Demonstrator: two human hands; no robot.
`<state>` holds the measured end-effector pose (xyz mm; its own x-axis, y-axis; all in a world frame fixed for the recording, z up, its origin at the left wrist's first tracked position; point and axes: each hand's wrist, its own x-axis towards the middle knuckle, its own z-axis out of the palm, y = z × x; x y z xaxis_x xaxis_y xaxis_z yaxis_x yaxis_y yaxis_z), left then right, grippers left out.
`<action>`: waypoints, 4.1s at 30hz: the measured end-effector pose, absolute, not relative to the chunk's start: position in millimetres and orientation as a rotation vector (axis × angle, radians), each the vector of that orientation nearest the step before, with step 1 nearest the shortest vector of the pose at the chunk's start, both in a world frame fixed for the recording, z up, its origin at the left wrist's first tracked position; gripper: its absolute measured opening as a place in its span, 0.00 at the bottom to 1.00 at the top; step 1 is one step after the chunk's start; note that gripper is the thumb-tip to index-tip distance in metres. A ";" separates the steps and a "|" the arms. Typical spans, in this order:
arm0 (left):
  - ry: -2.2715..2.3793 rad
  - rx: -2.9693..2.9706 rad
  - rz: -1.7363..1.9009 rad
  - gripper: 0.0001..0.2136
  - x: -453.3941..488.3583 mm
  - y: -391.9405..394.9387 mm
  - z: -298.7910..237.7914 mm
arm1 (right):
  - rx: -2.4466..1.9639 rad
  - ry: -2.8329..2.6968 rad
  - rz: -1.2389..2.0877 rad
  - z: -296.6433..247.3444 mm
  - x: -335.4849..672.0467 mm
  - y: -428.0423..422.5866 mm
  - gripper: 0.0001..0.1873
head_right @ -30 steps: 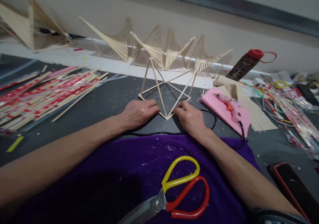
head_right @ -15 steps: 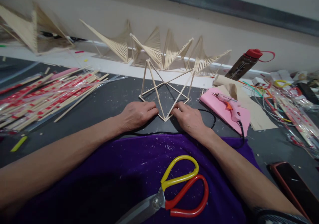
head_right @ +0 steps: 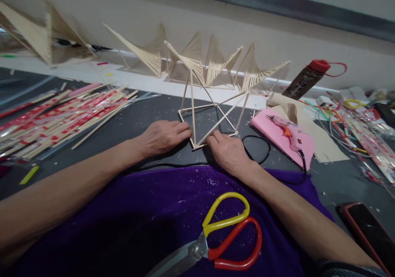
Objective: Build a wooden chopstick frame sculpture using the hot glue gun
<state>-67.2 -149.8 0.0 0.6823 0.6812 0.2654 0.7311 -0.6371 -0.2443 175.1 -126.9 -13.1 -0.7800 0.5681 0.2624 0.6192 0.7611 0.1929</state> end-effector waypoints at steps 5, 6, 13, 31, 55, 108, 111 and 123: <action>-1.201 -2.515 -0.172 0.10 -79.3 -143.6 -3.6 | -0.917 -2.793 -0.394 -7.0 153.9 -132.1 0.14; -1.244 -2.512 -0.192 0.10 -81.5 -142.5 -4.7 | -0.918 -2.795 -0.389 -6.0 150.0 -132.8 0.14; -1.719 -2.651 -0.601 0.09 -96.0 -138.5 -0.6 | -1.016 -2.771 -0.342 -5.7 132.1 -131.2 0.16; -2.148 -2.680 -0.733 0.06 -90.4 -146.7 5.5 | -1.135 -2.705 -0.278 -11.9 119.4 -123.2 0.15; -1.609 -2.546 -0.452 0.10 -86.0 -156.6 -9.7 | -1.037 -2.764 -0.258 -10.0 122.9 -123.6 0.17; -3.118 -2.539 -1.372 0.08 -80.6 -154.1 14.5 | -1.013 -2.641 -0.368 -12.7 125.0 -122.7 0.15; -3.081 -2.545 -1.282 0.07 -78.7 -155.3 13.9 | -1.022 -2.646 -0.384 -14.7 125.0 -122.5 0.15; -2.823 -2.643 -1.018 0.08 -79.6 -154.9 11.8 | -1.034 -2.679 -0.361 -13.8 123.4 -123.2 0.15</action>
